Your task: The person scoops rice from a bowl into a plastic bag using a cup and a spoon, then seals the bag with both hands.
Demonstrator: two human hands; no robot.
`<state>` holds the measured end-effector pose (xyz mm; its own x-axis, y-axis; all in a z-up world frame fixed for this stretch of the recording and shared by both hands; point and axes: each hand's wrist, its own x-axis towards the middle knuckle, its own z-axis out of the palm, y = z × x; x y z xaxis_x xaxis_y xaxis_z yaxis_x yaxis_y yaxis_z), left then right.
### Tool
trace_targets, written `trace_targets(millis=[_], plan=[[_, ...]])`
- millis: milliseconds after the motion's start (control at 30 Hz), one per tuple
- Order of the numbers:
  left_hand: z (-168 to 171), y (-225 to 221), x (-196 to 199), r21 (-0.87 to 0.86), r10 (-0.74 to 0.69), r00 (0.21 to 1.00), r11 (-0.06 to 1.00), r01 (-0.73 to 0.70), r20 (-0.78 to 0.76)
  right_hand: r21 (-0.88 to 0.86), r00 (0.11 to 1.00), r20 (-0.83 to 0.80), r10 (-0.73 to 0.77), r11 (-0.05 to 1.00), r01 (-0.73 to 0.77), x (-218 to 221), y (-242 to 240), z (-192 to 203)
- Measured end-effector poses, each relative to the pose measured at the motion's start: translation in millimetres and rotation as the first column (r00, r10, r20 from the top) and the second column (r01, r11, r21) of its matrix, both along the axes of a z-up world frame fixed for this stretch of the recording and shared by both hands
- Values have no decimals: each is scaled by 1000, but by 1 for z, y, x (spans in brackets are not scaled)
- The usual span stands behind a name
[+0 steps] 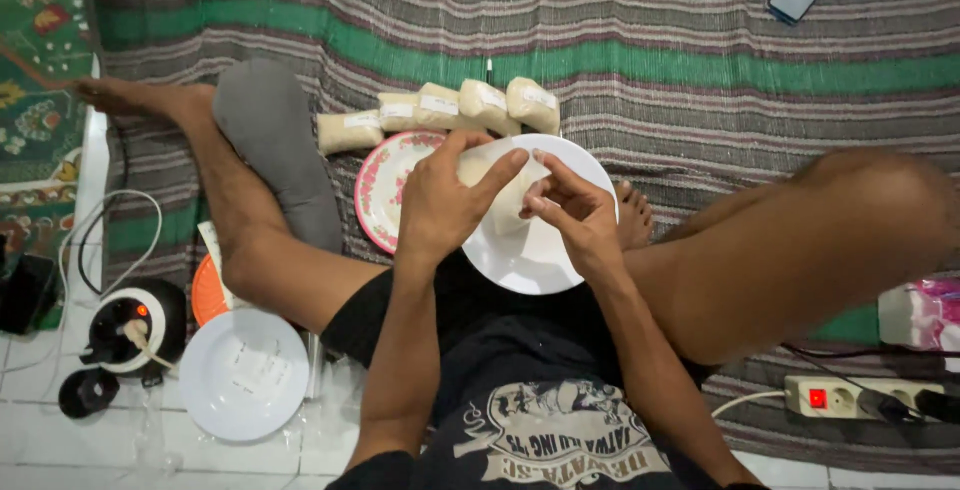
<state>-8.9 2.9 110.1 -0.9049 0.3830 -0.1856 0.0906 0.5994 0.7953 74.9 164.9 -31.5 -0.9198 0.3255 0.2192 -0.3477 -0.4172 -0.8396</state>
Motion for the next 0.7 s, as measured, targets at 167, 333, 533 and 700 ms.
trace_targets(millis=[167,333,533,700], plan=[[10,2,2,61,-77,996,995,79,-33,-22,1000,-17,1,1000,-1,-1,1,-5],[7,3,-3,56,-94,991,993,100,-94,-52,999,-11,38,998,-39,0,-1,4],[1,0,-5,44,-41,995,998,46,-93,-91,997,7,71,993,-70,0,0,0],[14,4,2,40,-61,985,997,69,-163,-116,996,13,92,989,-90,1,1,0]])
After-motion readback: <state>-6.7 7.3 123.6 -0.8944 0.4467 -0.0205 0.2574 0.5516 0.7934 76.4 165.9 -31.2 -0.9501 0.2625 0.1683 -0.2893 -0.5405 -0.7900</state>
